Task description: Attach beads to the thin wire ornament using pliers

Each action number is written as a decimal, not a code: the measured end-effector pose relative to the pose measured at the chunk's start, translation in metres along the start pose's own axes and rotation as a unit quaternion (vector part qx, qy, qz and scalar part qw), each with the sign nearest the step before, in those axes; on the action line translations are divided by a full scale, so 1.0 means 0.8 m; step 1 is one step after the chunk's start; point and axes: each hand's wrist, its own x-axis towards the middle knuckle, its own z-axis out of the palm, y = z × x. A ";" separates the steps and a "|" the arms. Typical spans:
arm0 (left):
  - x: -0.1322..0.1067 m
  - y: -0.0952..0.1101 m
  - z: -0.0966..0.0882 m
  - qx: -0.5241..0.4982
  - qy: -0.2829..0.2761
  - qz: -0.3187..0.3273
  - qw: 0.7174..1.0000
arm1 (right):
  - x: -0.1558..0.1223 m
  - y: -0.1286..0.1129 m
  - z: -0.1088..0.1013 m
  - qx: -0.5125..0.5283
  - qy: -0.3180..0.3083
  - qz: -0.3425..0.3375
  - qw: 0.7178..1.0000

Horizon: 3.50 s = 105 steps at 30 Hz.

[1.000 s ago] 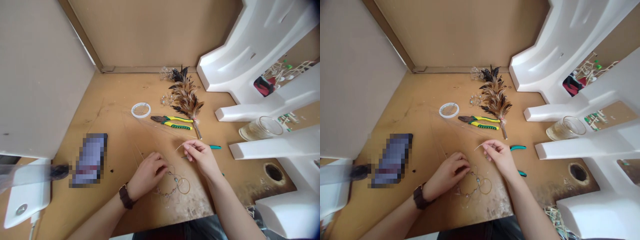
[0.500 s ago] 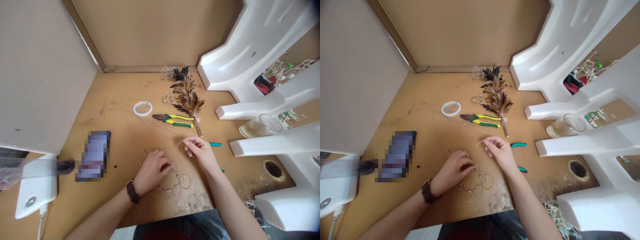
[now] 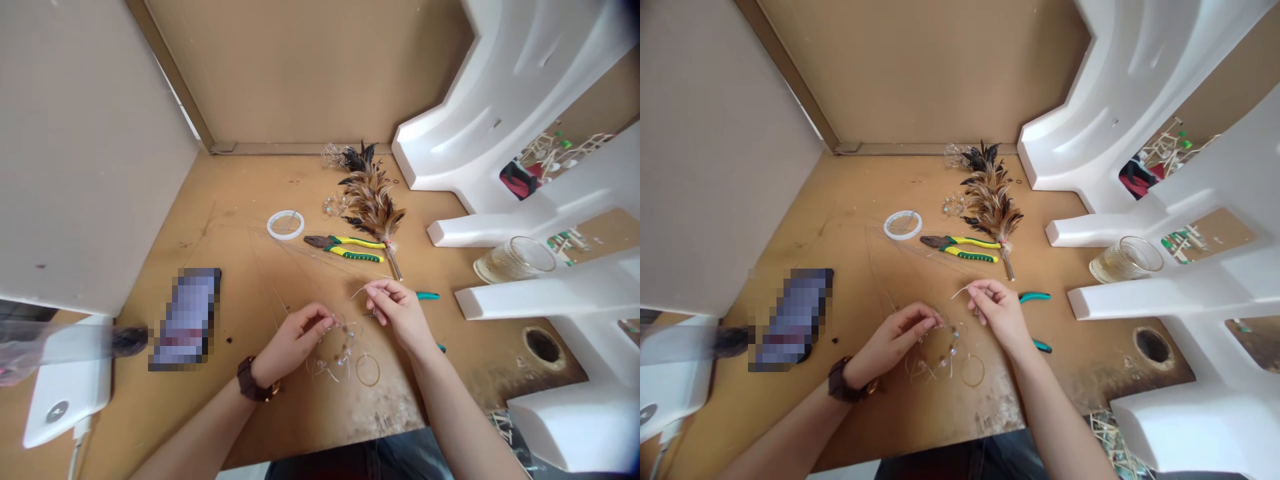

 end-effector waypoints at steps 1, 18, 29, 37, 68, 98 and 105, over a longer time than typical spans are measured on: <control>0.000 -0.001 0.000 -0.012 0.009 0.003 1.000 | 0.000 -0.001 0.000 0.002 -0.001 -0.002 1.000; 0.002 -0.004 -0.002 -0.123 0.097 0.030 0.987 | -0.012 0.001 0.002 -0.199 -0.040 -0.187 0.961; 0.001 -0.009 -0.004 -0.047 0.116 0.001 0.992 | -0.016 -0.006 0.008 -0.270 -0.078 -0.241 0.929; 0.002 -0.012 -0.002 -0.039 0.111 -0.007 0.993 | -0.015 -0.008 0.007 -0.270 -0.058 -0.232 0.933; 0.002 -0.009 -0.001 0.018 0.085 0.016 0.996 | -0.019 -0.005 0.010 -0.321 -0.166 -0.233 0.903; -0.006 -0.011 0.008 0.056 0.141 0.038 0.988 | -0.013 0.011 0.009 -0.300 -0.096 -0.065 0.947; 0.001 -0.020 0.006 -0.037 0.170 0.010 0.985 | -0.015 0.030 0.013 -0.347 -0.194 -0.104 0.912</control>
